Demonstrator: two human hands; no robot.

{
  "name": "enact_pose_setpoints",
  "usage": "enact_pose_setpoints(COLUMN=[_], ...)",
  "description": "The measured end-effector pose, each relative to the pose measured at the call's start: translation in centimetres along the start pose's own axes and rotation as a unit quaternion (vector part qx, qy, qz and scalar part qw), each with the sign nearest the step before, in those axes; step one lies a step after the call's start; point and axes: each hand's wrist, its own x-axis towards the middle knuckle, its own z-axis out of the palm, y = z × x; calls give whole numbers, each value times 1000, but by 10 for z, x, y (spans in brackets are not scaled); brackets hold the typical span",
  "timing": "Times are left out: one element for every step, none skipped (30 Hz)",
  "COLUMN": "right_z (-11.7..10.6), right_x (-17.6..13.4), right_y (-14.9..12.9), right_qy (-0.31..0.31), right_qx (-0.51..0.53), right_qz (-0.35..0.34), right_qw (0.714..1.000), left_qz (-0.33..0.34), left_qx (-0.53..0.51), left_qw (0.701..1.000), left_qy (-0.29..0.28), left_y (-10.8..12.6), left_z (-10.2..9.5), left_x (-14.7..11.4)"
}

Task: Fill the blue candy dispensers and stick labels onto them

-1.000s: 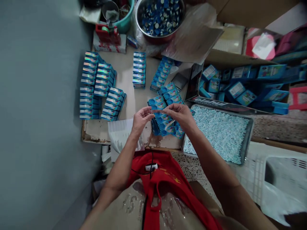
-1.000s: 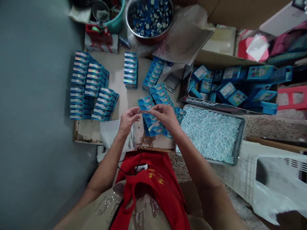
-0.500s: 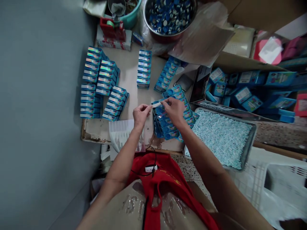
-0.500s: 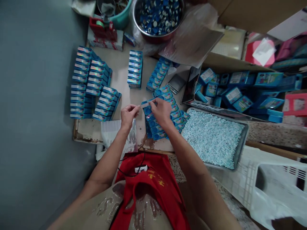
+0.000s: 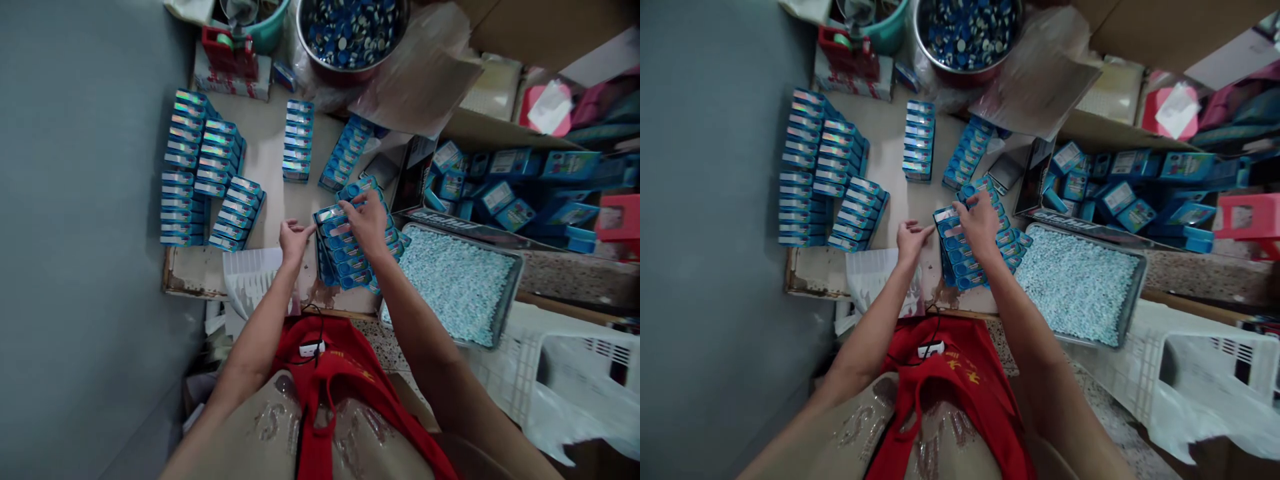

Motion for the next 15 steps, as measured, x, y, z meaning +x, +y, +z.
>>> enact_pose_setpoints(right_z=[-2, -4, -6, -7, -8, -8, -8, -7, -7, -8, -8, -10, -12, -14, -16], right_x=[-4, -8, -12, -16, -20, -24, -27, -29, -32, -34, -36, -38, -40, -42, -44], right_y=[0, -1, -2, -4, -6, -8, -11, -13, -15, -16, -16, -15, -14, -11, -8], right_qy=[5, 12, 19, 23, 22, 17, 9, 2, -1, 0, 0, -3, -11, -25, -45], right_qx=[35, 66, 90, 107, 119, 130, 140, 149, 156, 160, 162, 166, 173, 187, 204], right_qz=[-9, -19, -29, -38, -44, -50, -53, -53, -51, -46, -40, -36, -34, -34, -35], right_qw=[999, 998, 995, 993, 992, 990, 989, 987, 986, 986, 986, 985, 984, 981, 977], left_qz=[57, 114, 158, 179, 176, 152, 119, 89, 70, 63, 63, 66, 68, 67, 64], left_qx=[23, 36, 37, 25, 3, -22, -45, -63, -76, -84, -86, -87, -86, -81, -74], left_qw=[997, 991, 986, 983, 983, 981, 976, 972, 970, 971, 974, 976, 977, 977, 977], left_qy=[38, 54, 40, 0, -59, -122, -175, -207, -218, -213, -202, -191, -185, -185, -188], left_y=[2, 5, 8, 11, 15, 18, 20, 22, 23, 23, 23, 21, 20, 18, 17], left_z=[-6, -12, -18, -22, -26, -27, -28, -27, -25, -24, -23, -23, -24, -25, -27], left_x=[-7, -16, -27, -38, -49, -58, -66, -72, -76, -77, -77, -76, -74, -71, -68])
